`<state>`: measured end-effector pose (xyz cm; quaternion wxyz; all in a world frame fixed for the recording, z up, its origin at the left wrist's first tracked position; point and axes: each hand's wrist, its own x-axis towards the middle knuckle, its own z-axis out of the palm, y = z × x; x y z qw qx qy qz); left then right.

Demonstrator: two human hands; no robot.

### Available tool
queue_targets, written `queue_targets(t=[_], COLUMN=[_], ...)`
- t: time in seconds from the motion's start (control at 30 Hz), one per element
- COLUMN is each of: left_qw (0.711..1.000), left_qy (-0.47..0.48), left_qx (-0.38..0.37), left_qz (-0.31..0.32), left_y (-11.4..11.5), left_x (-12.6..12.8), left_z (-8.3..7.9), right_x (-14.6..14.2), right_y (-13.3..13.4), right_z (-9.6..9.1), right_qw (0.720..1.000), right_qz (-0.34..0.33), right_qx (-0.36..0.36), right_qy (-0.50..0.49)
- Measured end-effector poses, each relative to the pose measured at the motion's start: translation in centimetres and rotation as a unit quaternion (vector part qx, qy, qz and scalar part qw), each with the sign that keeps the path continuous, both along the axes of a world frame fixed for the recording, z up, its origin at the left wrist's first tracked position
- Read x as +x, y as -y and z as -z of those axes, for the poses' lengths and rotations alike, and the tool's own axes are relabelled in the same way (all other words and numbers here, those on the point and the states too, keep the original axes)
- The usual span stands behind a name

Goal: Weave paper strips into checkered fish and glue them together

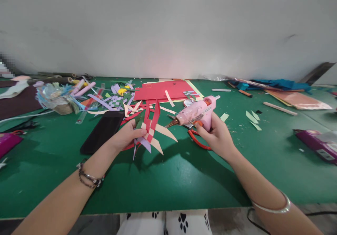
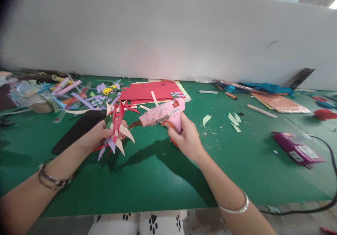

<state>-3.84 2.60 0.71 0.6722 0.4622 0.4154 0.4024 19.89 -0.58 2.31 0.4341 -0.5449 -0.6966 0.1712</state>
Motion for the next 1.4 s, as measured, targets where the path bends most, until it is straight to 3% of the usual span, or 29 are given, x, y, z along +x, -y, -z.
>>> queue_targets(t=[0.6,0.97,1.23,1.4], left_qw=[1.000,1.000,1.000,0.997], left_qy=[-0.021,-0.017,-0.019,-0.070], left_qx=[0.003,0.011,0.025,0.021], left_qz=[-0.017,-0.003,0.001,-0.017], left_y=[-0.1,0.0,-0.2,0.0], left_x=[-0.1,0.0,-0.2,-0.3], left_z=[0.1,0.0,0.5,-0.2], right_x=[-0.2,-0.2,0.3,1.2], right_y=[0.1,-0.1,-0.5,-0.8], right_z=[-0.3,-0.2,-0.3,-1.0], right_qw=[1.000,0.998,0.997,0.996], right_qz=[0.003,0.028,0.050,0.064], right_qx=[-0.002,0.044,0.033,0.002], right_qy=[-0.016,-0.036,-0.052,-0.062])
